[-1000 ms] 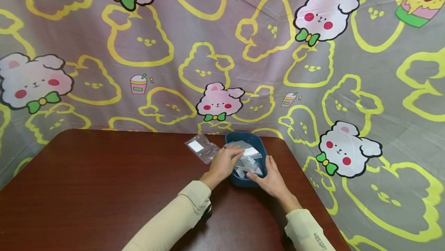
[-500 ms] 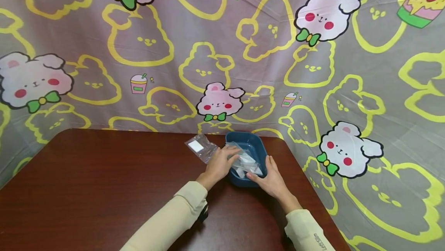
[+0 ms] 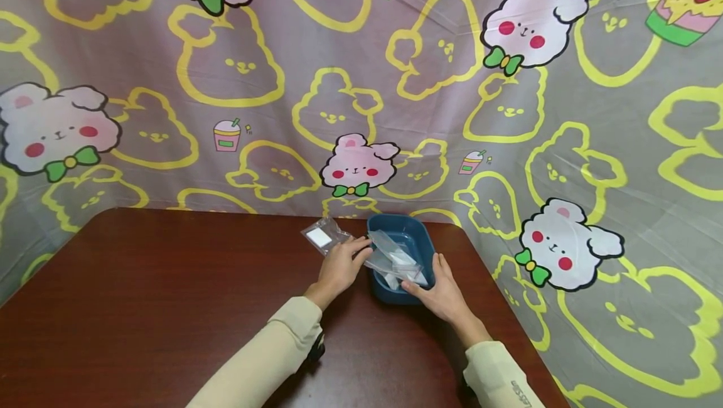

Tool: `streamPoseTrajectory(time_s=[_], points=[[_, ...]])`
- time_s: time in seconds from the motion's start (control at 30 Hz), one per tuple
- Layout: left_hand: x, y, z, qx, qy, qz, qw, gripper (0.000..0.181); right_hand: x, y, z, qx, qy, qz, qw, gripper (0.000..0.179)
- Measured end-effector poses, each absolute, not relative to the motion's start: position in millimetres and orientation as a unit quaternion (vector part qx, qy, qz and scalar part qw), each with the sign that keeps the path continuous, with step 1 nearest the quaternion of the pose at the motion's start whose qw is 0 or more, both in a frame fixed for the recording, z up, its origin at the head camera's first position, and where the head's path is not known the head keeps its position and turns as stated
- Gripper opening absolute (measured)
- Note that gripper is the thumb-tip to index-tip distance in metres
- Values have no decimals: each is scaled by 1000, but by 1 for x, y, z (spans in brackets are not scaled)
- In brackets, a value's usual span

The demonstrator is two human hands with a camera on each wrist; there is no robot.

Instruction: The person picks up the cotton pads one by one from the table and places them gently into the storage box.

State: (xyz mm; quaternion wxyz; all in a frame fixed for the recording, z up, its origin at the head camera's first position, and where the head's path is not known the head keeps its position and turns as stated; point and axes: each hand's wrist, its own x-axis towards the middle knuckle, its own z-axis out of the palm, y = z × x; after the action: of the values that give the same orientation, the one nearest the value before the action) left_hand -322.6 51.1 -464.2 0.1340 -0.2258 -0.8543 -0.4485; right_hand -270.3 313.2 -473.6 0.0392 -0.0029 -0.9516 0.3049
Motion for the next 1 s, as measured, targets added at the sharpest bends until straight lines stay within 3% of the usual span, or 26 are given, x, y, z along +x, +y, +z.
streamPoseTrajectory(time_s=[0.27, 0.5, 1.0], points=[[-330, 31, -478, -180, -865, -441, 158, 33, -270, 314, -475, 3, -951, 307, 41, 124], [-336, 13, -490, -125, -879, -432, 159, 33, -270, 314, -473, -1, -951, 307, 35, 125], [-350, -5, -498, -98, -897, -408, 140, 39, -271, 316, -475, -2, -951, 306, 39, 125]])
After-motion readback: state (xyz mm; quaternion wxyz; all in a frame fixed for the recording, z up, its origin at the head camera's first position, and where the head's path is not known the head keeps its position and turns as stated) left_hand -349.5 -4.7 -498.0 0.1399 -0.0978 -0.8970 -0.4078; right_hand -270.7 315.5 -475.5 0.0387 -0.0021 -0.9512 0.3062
